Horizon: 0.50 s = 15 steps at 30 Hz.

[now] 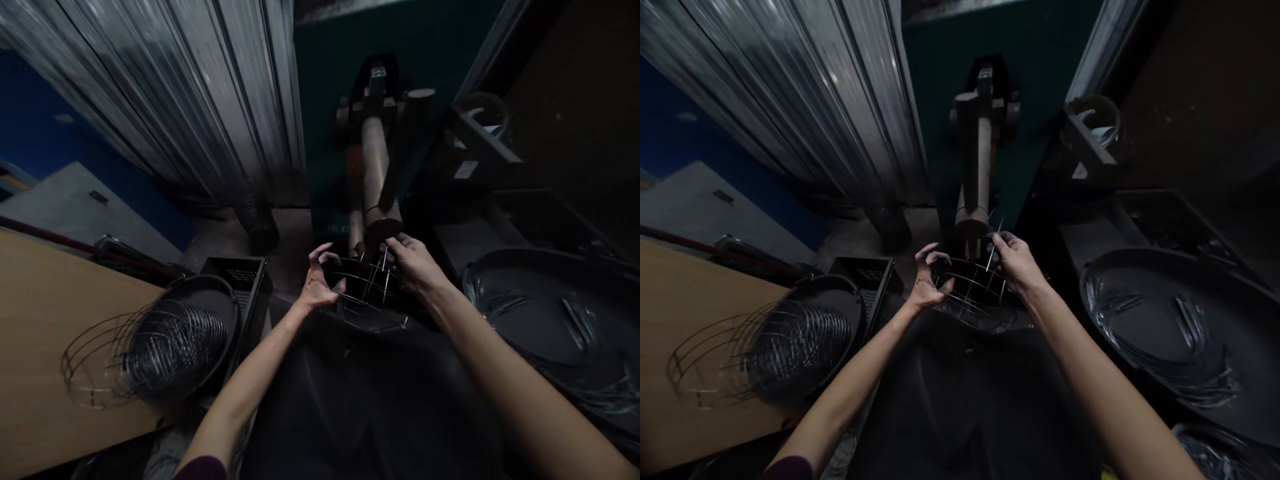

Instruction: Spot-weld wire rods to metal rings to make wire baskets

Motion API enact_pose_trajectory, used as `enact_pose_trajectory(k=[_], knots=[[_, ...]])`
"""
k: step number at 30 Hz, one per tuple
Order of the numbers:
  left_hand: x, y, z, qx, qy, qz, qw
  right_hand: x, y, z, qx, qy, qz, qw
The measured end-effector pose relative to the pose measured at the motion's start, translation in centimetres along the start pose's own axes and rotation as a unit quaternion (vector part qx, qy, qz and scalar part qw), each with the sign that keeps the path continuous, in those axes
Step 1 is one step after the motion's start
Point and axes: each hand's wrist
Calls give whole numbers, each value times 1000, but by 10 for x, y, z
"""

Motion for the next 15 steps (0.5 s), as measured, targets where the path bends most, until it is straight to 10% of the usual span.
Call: enact_pose_trajectory(k=[15], knots=[[3,-12,13,-25,-36,-15,999,14,23,-3,-56,-65,-17,996]])
Point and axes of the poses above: each hand's wrist, its own x-axis towards the middle knuckle, its own y-axis out of the palm, z = x × y, and after that the axes turned 1 degree about y, right-handed
